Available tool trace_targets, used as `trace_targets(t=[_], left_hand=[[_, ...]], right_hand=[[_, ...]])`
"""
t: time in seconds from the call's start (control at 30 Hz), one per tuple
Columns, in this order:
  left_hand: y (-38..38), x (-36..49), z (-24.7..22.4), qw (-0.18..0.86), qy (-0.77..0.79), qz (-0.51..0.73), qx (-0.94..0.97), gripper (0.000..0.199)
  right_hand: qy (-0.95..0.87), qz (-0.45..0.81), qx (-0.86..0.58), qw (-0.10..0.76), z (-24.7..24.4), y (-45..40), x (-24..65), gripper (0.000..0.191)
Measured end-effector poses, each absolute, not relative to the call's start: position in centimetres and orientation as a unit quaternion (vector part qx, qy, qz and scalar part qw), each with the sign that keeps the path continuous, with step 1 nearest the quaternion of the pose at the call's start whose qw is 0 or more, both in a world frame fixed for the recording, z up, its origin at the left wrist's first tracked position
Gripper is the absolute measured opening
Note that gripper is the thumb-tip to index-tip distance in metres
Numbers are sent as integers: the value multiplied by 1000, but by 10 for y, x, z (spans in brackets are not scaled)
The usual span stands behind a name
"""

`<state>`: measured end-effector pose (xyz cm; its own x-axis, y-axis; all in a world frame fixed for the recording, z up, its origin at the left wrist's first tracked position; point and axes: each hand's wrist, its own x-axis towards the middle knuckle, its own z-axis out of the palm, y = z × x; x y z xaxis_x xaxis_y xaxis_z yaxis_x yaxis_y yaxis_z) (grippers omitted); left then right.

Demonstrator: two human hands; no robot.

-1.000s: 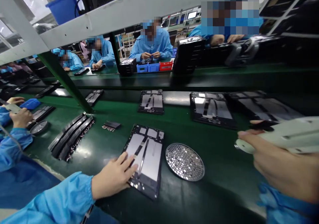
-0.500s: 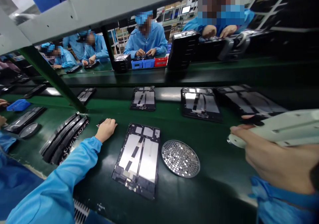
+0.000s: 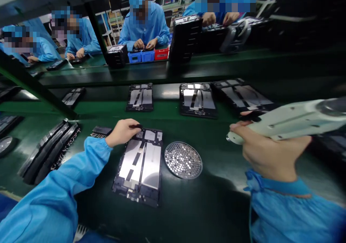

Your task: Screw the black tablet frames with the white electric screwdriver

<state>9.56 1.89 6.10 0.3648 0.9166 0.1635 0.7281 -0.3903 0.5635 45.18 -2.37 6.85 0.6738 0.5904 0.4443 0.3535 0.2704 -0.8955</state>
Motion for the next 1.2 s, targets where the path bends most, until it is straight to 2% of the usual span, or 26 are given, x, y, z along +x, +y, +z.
trace_targets(t=[0.13,0.2,0.3,0.5,0.7,0.97,1.2], left_hand=[[30,146,32,249,463,238,817,24],[36,159,24,248,437,236,832,21],[42,164,20,232,397,218,861,13],[40,160,21,163,340,157,913,15],[25,167,28,94,291,96,947,28],[12,159,34,65,274,44,958,51],[6,156,38,46,282,41,957,55]], right_hand=[[-400,100,-573,708,71,-24,451,24],[-405,101,-574,705,72,-24,450,23],[-398,109,-575,706,73,-25,449,22],[-397,114,-597,687,74,-26,450,22],[-413,100,-606,673,71,-27,453,27],[-443,105,-558,693,60,-27,455,25],[-438,179,-549,689,81,-37,427,27]])
